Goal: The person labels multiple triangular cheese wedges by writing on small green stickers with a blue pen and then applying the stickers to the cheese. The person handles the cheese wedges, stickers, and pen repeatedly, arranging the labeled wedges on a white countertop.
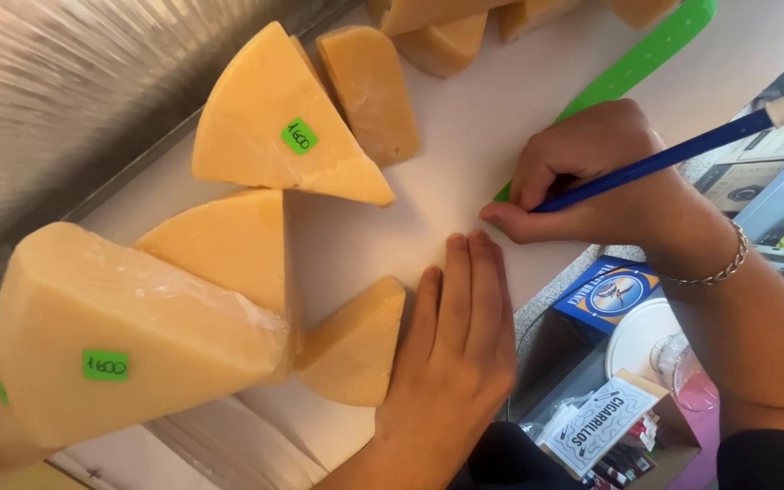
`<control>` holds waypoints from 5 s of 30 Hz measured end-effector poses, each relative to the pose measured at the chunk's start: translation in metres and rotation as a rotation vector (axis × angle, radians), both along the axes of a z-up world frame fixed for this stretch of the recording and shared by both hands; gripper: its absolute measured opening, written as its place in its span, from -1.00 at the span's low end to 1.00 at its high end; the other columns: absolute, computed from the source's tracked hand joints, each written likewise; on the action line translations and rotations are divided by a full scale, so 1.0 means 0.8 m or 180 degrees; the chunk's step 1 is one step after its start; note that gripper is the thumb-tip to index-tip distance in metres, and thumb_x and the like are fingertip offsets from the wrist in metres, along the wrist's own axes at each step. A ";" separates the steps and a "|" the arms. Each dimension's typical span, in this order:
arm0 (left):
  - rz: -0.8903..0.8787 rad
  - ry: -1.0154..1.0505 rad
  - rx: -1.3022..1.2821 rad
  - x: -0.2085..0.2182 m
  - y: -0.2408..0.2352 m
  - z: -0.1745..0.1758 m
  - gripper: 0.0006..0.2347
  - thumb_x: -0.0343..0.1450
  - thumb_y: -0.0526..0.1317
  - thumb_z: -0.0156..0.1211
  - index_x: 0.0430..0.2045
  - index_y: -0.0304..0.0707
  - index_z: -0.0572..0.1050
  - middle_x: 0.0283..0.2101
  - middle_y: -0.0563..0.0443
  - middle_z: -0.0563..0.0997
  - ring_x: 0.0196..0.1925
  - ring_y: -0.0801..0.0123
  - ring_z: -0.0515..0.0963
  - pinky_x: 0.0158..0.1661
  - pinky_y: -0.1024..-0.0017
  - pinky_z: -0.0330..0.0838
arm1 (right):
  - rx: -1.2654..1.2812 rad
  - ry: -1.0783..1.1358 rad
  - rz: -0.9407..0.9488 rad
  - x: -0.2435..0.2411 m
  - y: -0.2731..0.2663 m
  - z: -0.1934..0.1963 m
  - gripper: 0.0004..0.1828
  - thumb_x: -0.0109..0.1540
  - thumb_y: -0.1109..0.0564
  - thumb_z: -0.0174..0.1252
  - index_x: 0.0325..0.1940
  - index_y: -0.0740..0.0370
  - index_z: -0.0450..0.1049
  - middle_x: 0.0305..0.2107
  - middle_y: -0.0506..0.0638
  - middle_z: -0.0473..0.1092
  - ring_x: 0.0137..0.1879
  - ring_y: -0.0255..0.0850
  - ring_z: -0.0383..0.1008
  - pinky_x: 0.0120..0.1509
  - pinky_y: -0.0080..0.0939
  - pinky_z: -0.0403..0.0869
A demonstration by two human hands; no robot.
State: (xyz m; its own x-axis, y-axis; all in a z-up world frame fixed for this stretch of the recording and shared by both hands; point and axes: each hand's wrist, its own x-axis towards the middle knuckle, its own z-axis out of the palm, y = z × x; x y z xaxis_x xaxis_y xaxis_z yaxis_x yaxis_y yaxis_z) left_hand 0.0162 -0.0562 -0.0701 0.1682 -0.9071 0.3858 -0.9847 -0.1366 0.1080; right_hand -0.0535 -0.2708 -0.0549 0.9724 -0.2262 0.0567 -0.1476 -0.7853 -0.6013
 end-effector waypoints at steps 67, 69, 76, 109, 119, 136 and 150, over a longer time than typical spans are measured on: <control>0.0011 -0.0016 0.0014 -0.001 -0.002 0.003 -0.56 0.57 -0.42 -0.46 0.10 -0.50 0.52 0.18 -0.22 0.54 0.27 0.10 0.56 0.20 0.34 0.53 | -0.0113 0.0059 -0.0260 -0.007 0.001 -0.004 -0.52 0.19 0.15 0.46 -0.69 0.08 0.32 -0.70 -0.21 0.36 -0.56 -0.38 0.31 -0.41 -0.38 0.16; 0.0003 -0.0012 0.0017 0.000 -0.002 0.004 -0.55 0.56 -0.43 -0.47 0.10 -0.50 0.52 0.18 -0.23 0.53 0.27 0.10 0.56 0.20 0.33 0.53 | -0.0163 0.0085 -0.0227 -0.008 -0.001 -0.005 -0.52 0.19 0.15 0.43 -0.69 0.08 0.30 -0.72 -0.21 0.32 -0.58 -0.35 0.26 -0.41 -0.36 0.15; 0.0014 -0.0027 0.0066 0.000 -0.002 0.003 -0.55 0.55 -0.44 -0.47 0.10 -0.48 0.53 0.19 -0.21 0.54 0.28 0.12 0.56 0.21 0.35 0.52 | -0.0151 0.0028 -0.0219 -0.009 -0.001 -0.006 -0.53 0.19 0.17 0.45 -0.68 0.08 0.31 -0.69 -0.21 0.36 -0.57 -0.35 0.28 -0.40 -0.35 0.15; 0.0077 -0.0054 0.0070 -0.007 0.001 0.040 -0.58 0.55 -0.43 -0.40 0.21 -0.48 0.43 0.31 -0.29 0.42 0.36 0.03 0.45 0.30 0.26 0.41 | -0.0188 -0.0445 0.0403 -0.023 0.000 0.065 -0.63 0.18 0.35 0.26 -0.41 0.14 0.15 -0.43 -0.04 0.44 -0.26 -0.08 0.49 0.04 -0.03 0.42; -0.0294 0.1010 -0.0181 -0.022 0.002 0.057 -0.61 0.47 -0.24 0.17 0.20 -0.39 0.40 0.25 -0.31 0.44 0.27 -0.08 0.47 0.22 0.11 0.40 | 0.1464 -0.1661 -0.0741 -0.033 0.007 0.043 -0.52 0.17 0.43 0.18 -0.29 0.09 -0.02 -0.27 0.17 0.45 -0.22 -0.16 0.37 -0.05 -0.27 0.41; 0.1241 0.1825 -0.2017 -0.020 -0.093 0.113 -0.75 0.35 -0.38 0.38 -0.10 -0.31 0.64 -0.17 -0.11 0.64 -0.23 0.19 0.70 -0.32 0.45 0.67 | 0.2115 -0.1274 -0.0922 -0.041 -0.019 0.059 -0.52 0.17 0.31 0.33 -0.40 0.09 0.08 -0.28 0.16 0.60 -0.17 -0.24 0.58 -0.02 -0.35 0.39; 0.1669 0.2730 -0.1243 -0.031 -0.095 0.098 -0.84 0.40 -0.17 0.37 -0.21 -0.15 0.70 -0.14 0.01 0.59 -0.18 0.22 0.66 -0.21 0.40 0.63 | 0.2288 -0.1052 -0.0871 -0.031 -0.012 0.080 -0.55 0.14 0.36 0.29 -0.43 0.10 0.09 -0.33 0.14 0.59 -0.29 -0.22 0.61 -0.07 -0.41 0.43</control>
